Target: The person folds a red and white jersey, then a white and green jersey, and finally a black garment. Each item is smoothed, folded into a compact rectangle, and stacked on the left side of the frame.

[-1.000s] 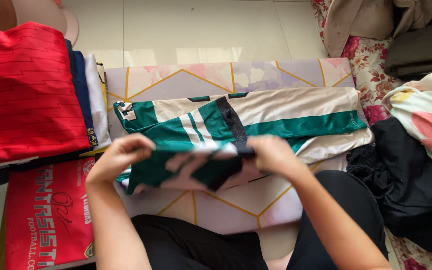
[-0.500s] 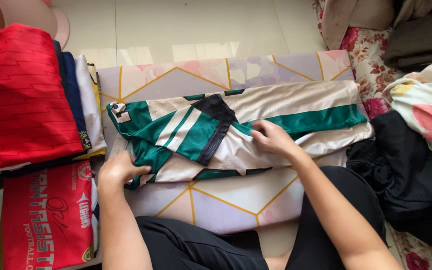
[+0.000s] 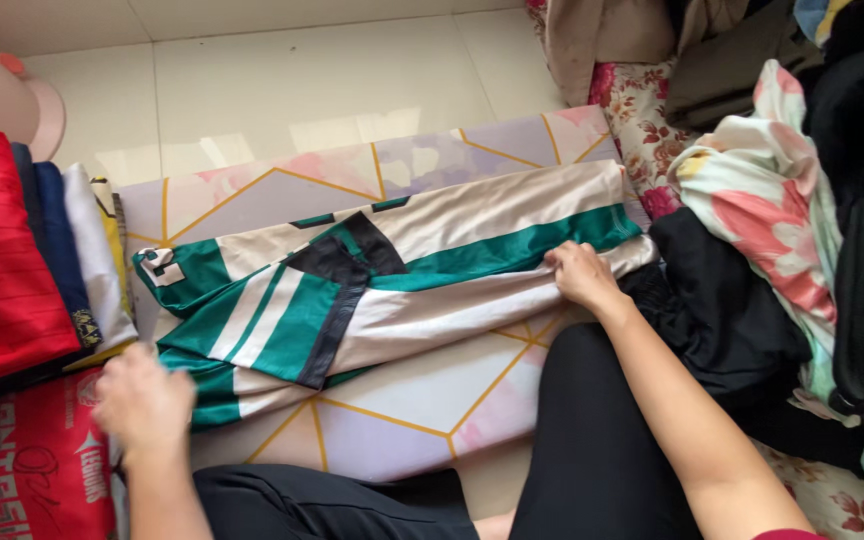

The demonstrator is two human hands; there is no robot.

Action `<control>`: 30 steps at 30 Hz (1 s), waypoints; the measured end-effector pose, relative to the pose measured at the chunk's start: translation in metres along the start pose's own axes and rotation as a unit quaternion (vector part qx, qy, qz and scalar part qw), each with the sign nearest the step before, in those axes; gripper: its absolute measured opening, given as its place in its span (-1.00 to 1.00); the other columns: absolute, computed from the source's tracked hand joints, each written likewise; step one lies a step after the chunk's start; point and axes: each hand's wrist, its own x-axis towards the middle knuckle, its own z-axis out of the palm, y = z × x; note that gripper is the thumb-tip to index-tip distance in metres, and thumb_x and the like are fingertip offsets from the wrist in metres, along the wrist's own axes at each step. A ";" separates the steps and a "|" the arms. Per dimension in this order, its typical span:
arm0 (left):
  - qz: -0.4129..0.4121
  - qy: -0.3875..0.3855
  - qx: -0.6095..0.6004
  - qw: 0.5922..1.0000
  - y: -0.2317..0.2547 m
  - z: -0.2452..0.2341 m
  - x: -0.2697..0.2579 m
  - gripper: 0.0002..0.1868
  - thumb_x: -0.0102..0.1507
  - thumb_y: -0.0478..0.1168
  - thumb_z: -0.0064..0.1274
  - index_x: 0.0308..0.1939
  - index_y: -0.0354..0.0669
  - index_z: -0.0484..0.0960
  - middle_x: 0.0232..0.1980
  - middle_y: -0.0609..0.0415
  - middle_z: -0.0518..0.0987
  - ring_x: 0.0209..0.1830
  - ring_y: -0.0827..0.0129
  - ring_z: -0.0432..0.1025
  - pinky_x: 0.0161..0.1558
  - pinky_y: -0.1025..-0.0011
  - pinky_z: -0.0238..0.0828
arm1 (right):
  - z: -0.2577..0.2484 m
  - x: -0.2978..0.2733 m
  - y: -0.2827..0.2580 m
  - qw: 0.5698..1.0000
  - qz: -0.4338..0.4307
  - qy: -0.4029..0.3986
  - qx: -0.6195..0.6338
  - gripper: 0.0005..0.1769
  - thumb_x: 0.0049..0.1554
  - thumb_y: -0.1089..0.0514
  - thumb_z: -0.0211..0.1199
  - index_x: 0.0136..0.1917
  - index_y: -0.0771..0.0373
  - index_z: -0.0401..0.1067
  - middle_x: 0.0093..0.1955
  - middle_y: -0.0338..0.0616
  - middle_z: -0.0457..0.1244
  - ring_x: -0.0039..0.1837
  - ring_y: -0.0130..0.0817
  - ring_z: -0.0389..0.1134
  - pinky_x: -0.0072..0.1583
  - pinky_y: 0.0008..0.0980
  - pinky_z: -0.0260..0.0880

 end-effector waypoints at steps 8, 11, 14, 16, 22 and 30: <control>0.423 0.079 -0.269 0.862 0.216 -0.020 -0.047 -0.59 0.08 -0.27 0.19 0.04 -0.03 0.67 0.20 -0.05 0.61 0.06 0.00 0.47 0.02 0.12 0.45 | 0.004 0.005 0.037 0.994 0.083 0.010 -0.074 -0.64 0.10 0.27 0.08 0.13 0.05 0.51 0.21 -0.24 0.31 0.33 -0.15 0.29 0.30 0.09 0.26; 0.436 0.037 -0.243 0.866 0.260 -0.011 -0.047 -0.71 0.16 -0.27 0.14 -0.02 0.00 0.71 0.14 0.06 0.63 -0.04 0.06 0.48 -0.12 0.09 0.44 | 0.004 0.008 0.058 0.999 0.035 0.013 -0.027 -0.71 0.19 0.21 0.09 0.16 0.07 0.50 0.18 -0.14 0.30 0.29 -0.04 0.31 0.29 -0.02 0.33; 0.415 -0.025 -0.180 0.892 0.282 0.000 -0.040 -0.87 0.25 -0.11 0.16 -0.17 0.05 0.73 -0.10 0.10 0.63 -0.01 0.12 0.49 -0.02 0.12 0.46 | 0.002 0.015 0.077 0.998 -0.035 0.042 0.036 -0.61 0.21 0.18 0.10 0.31 0.13 0.43 0.17 0.05 0.24 0.18 0.11 0.31 0.20 0.00 0.32; 0.413 -0.028 -0.176 0.893 0.289 0.006 -0.036 -0.85 0.21 -0.08 0.19 -0.20 0.02 0.72 -0.14 0.05 0.59 -0.04 0.12 0.49 -0.06 0.13 0.46 | 0.001 0.019 0.085 0.994 -0.063 0.066 0.050 -0.44 0.10 0.29 0.08 0.39 0.23 0.35 0.24 0.13 0.21 0.13 0.21 0.29 0.08 0.04 0.32; 0.423 -0.028 -0.187 0.886 0.294 0.000 -0.034 -0.85 0.11 -0.13 0.20 -0.26 0.00 0.70 -0.18 0.05 0.59 -0.04 0.08 0.48 -0.05 0.09 0.42 | 0.009 0.019 0.065 0.989 -0.089 0.029 -0.110 -0.81 0.29 0.13 0.14 0.14 0.11 0.49 0.17 -0.17 0.32 0.24 -0.15 0.37 0.29 -0.14 0.39; 0.401 -0.159 -0.201 0.880 0.301 -0.025 -0.036 -0.80 0.15 -0.19 0.10 -0.14 -0.05 0.61 -0.11 0.08 0.68 0.01 0.20 0.53 0.17 0.02 0.20 | 0.008 0.020 0.017 0.966 -0.249 0.070 0.020 -0.40 -0.01 0.38 0.10 0.32 0.16 0.41 0.32 -0.14 0.29 0.03 -0.08 0.34 0.06 -0.11 0.44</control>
